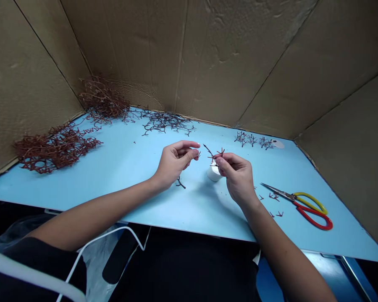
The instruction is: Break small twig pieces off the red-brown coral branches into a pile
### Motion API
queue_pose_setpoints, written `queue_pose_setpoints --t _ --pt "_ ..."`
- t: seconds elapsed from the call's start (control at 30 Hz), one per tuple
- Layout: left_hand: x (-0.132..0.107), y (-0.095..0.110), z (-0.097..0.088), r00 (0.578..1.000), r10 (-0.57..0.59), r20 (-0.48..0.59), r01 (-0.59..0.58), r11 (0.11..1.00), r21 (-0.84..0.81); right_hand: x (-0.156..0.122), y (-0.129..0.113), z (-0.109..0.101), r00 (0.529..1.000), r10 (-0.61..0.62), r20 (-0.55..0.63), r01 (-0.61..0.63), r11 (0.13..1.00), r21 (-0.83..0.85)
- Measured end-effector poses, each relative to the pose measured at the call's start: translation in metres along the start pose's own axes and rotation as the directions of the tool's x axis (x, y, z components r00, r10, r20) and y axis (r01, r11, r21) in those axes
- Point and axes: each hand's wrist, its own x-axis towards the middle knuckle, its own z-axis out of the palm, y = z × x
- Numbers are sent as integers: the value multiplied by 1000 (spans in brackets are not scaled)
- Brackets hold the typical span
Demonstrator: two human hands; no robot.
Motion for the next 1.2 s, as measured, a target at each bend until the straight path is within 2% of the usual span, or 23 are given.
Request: queue_pose_setpoints --t 0.17,0.3,0.37,0.4,0.43,0.47,0.53,0.6,0.67,0.73,0.87,1.03,1.1,1.2 --pt "0 9 1 997 36 68 -34 999 -30 -5 -8 3 999 -25 34 26 999 -28" --pt "0 8 1 996 59 66 -58 998 -18 -6 -8 4 995 -73 72 81 990 -113" --pt "1 5 1 996 75 54 -74 997 -24 -6 -8 2 988 -134 76 147 969 -197" --pt "2 4 0 996 81 47 -80 996 -28 -5 -9 1 977 -203 66 213 942 -259" --pt "3 3 0 996 84 40 -82 996 -29 -4 -10 -2 951 -304 52 304 893 -333" --pt "3 2 0 996 83 34 -82 996 -28 -4 -11 -4 902 -430 42 407 814 -415" --pt "3 2 -1 997 78 23 -77 997 -17 -3 -14 -9 737 -670 85 591 579 -562" --pt "3 3 0 997 77 19 -77 997 -8 -3 -18 -11 585 -783 213 687 338 -643" --pt "2 5 1 996 87 16 -87 996 -3 -4 -20 -11 514 -781 354 722 171 -671" --pt "0 7 2 994 106 15 -106 994 8 -5 -20 -9 493 -760 423 723 88 -685" --pt "-4 10 5 991 124 52 -126 991 45 -5 -17 -1 493 -767 412 694 61 -718" --pt "-6 10 6 990 97 102 -103 993 57 -6 -14 2 480 -803 353 673 79 -735" --pt "-5 8 5 992 82 101 -86 996 35 -7 -14 2 494 -812 310 658 116 -744" --pt "-2 3 4 997 48 58 -47 999 -20 -9 -15 4 554 -804 218 632 235 -739"
